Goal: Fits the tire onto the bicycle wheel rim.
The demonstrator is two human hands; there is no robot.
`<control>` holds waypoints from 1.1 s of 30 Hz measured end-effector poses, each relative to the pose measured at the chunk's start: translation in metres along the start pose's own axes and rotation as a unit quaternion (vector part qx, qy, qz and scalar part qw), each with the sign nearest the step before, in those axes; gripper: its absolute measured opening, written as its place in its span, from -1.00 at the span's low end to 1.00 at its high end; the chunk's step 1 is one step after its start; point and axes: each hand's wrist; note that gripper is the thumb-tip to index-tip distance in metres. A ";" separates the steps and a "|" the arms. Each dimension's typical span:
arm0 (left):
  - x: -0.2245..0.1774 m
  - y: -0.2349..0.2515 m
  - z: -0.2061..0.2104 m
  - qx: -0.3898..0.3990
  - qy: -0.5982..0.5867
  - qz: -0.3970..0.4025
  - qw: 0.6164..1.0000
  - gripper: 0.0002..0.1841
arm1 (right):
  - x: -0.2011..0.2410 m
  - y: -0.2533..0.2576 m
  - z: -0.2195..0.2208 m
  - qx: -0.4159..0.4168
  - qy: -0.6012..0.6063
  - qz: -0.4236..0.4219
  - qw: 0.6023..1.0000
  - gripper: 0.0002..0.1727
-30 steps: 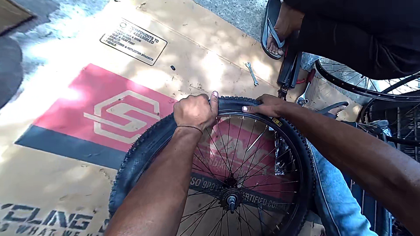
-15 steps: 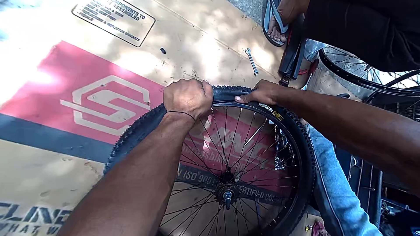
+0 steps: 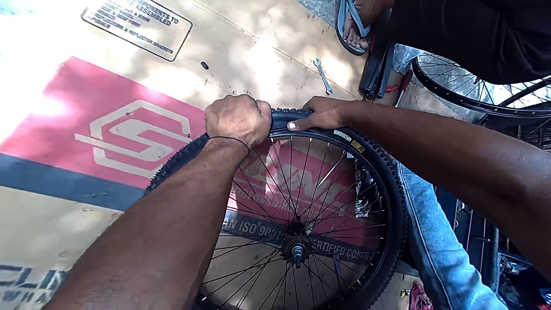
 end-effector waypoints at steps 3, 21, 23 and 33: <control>0.003 0.001 -0.003 0.008 -0.002 -0.001 1.000 -0.32 | 0.008 0.005 -0.001 0.015 0.050 0.019 0.998 -0.27; 0.018 0.026 0.006 0.033 -0.049 0.066 0.996 -0.38 | 0.051 0.007 0.006 -0.001 -0.098 0.058 0.994 -0.02; 0.019 0.024 0.005 0.028 -0.048 0.075 0.996 -0.38 | 0.054 0.023 0.008 0.011 -0.094 -0.006 0.996 -0.19; 0.022 0.034 0.021 0.032 -0.085 0.054 0.994 -0.38 | 0.082 0.027 0.012 -0.014 -0.089 0.120 0.989 -0.23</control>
Point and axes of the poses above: each hand's wrist, its own y-axis towards the middle knuckle, its own z-axis out of the palm, x = y × z, and after that the axes turned 10 degrees about y, right-handed
